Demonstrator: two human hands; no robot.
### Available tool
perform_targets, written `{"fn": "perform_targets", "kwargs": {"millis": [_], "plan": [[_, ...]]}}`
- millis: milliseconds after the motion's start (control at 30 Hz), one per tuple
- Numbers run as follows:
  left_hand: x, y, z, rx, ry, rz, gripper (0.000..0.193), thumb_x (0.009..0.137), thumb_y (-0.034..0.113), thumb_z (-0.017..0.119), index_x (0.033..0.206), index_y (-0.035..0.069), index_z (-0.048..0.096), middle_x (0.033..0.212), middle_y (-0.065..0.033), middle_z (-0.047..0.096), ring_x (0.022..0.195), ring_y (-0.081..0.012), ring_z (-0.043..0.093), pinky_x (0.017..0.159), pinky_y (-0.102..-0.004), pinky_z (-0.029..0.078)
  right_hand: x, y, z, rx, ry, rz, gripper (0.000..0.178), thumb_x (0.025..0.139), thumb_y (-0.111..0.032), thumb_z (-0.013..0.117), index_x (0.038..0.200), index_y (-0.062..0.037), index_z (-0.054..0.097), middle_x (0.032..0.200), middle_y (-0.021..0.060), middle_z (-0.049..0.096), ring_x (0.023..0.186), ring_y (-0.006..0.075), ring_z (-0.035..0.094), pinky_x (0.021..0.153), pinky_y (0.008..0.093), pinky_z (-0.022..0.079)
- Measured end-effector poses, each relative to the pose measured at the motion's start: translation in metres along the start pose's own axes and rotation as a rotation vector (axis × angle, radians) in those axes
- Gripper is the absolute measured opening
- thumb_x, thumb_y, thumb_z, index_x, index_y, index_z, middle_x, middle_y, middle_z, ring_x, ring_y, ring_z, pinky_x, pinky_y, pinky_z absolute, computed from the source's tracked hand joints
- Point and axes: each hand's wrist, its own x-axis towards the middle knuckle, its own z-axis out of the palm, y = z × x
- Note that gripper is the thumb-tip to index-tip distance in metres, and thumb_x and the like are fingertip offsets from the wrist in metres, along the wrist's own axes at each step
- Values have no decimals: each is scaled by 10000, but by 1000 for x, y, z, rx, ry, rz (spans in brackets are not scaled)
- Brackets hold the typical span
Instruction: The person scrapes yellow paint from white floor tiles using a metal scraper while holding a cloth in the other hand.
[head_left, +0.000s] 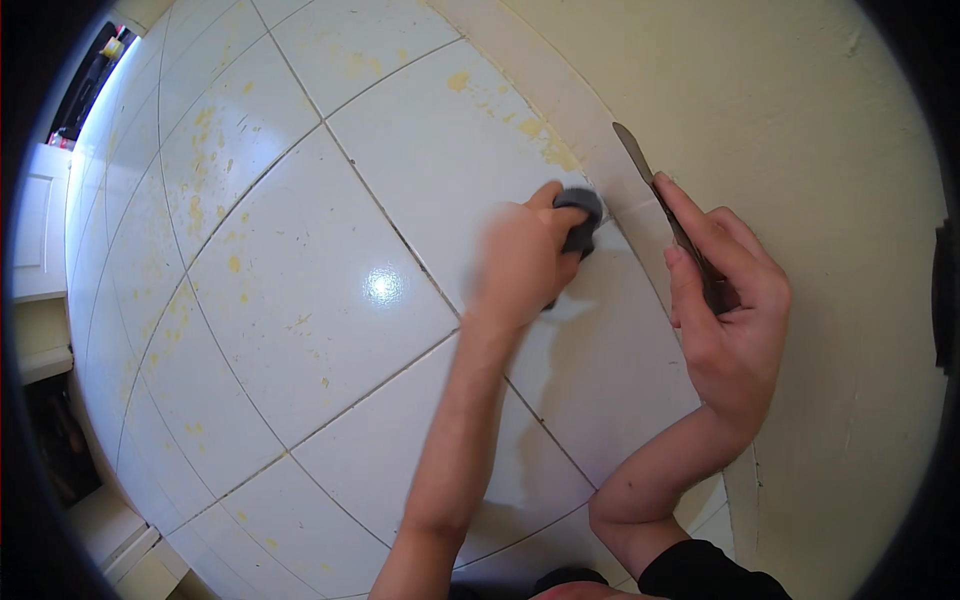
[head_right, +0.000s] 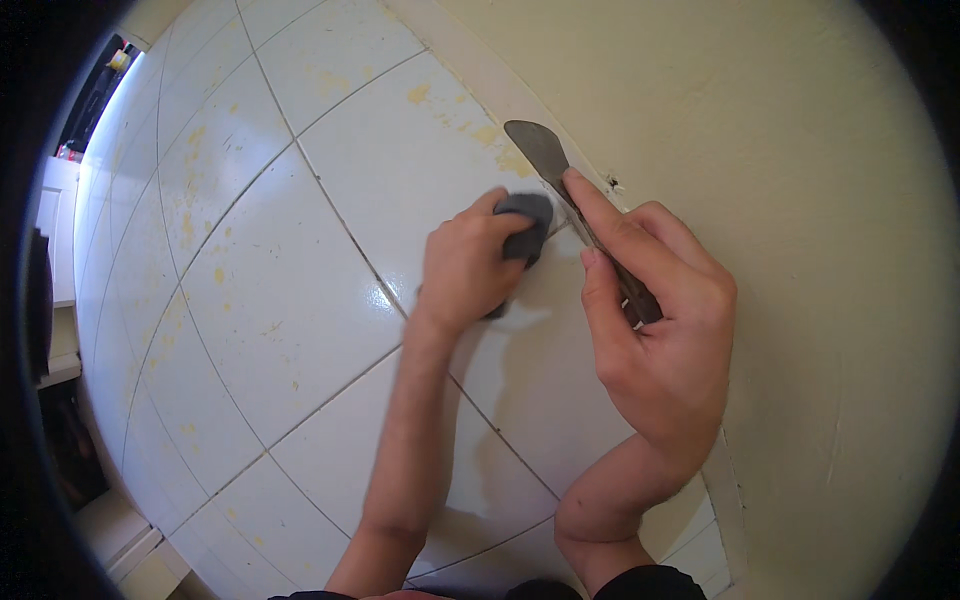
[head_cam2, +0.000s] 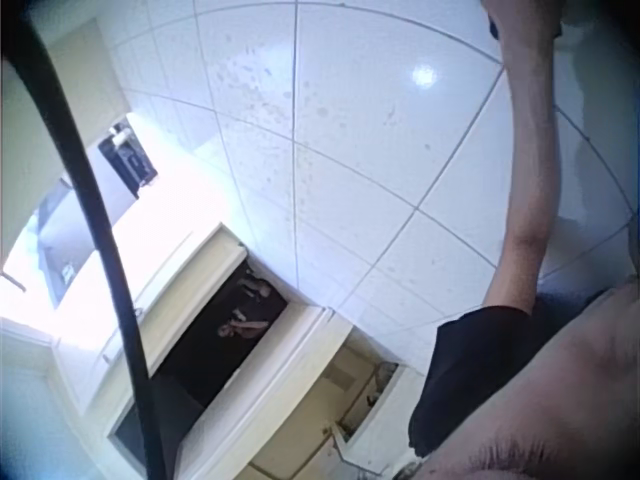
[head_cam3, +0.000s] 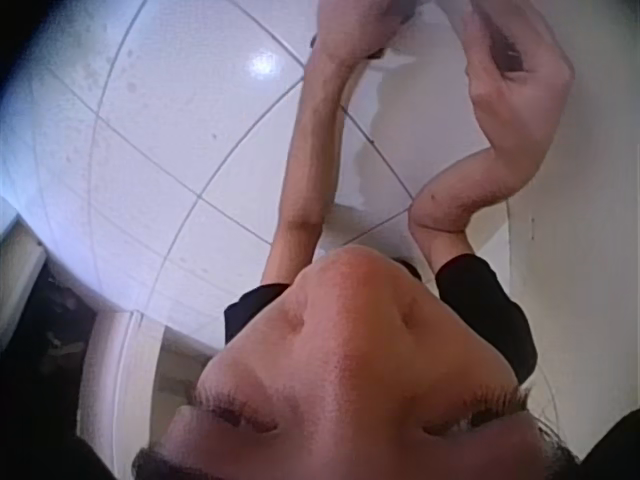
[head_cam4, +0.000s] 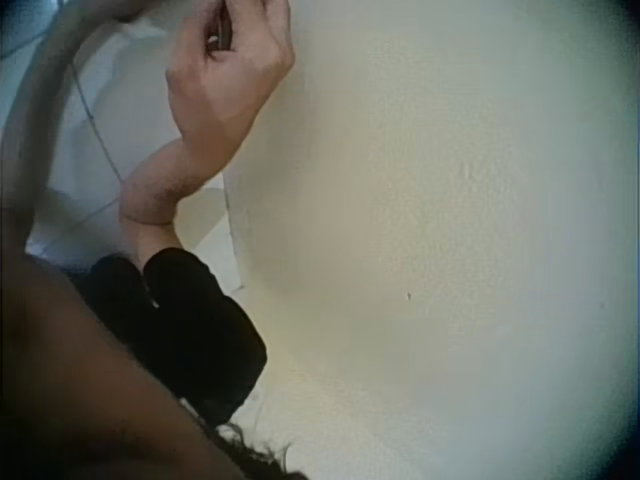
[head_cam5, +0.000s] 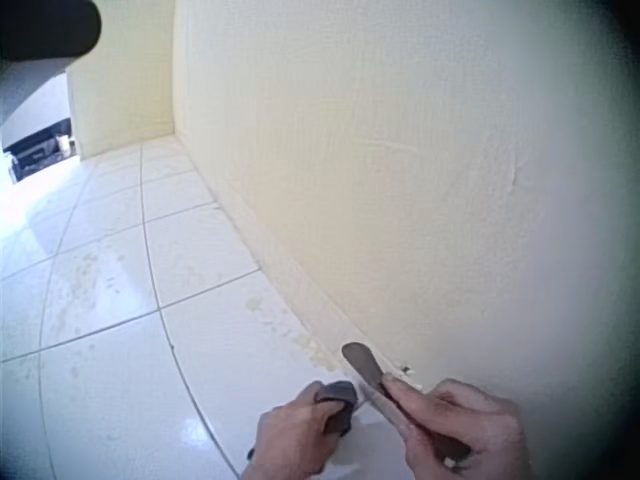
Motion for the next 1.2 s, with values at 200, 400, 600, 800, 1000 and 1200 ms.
{"fn": "perform_targets", "kwargs": {"millis": [200,400,600,800,1000,1200], "plan": [[5,-26,-12,239,454,-345,316,737,54,746,1045,122,764,1269,-123,646,908,-375,707,796,-455,579,1,-1,-1,-53,-17,4,468,907,116,573,1333,-37,692,781,7,485,625,55,403,546,221,340],[-22,-65,-98,118,914,-14,340,719,-136,621,1030,-50,726,993,-151,632,860,-307,662,765,-350,545,-2,0,0,-36,-77,32,477,932,80,558,1385,-30,654,817,-37,385,669,46,330,584,215,252],[-21,-19,-89,-346,-17,-17,407,665,-97,602,1053,-59,720,1071,-216,683,975,-393,678,864,-387,544,-1,-1,-5,-77,-63,22,466,908,101,574,1336,-42,691,776,14,474,622,65,398,540,232,337],[3,-1,30,-16,319,-53,288,706,5,725,991,49,719,1111,-130,639,873,-398,674,740,-474,554,-1,-1,2,-101,-51,15,430,928,85,592,1331,-30,690,767,7,467,625,67,393,543,235,333],[7,-47,-20,216,593,-356,228,799,37,716,1027,40,715,1234,-229,653,990,-419,685,849,-472,568,-1,6,-3,-107,-27,41,389,958,40,612,1336,-23,682,756,8,484,632,68,399,557,239,342],[-14,-75,-65,41,840,-311,356,785,-70,644,1135,-53,709,1205,-212,650,1063,-380,671,922,-391,553,-5,11,-5,-36,-10,66,390,962,21,616,1346,-25,665,750,44,521,630,116,447,579,278,390]]}}
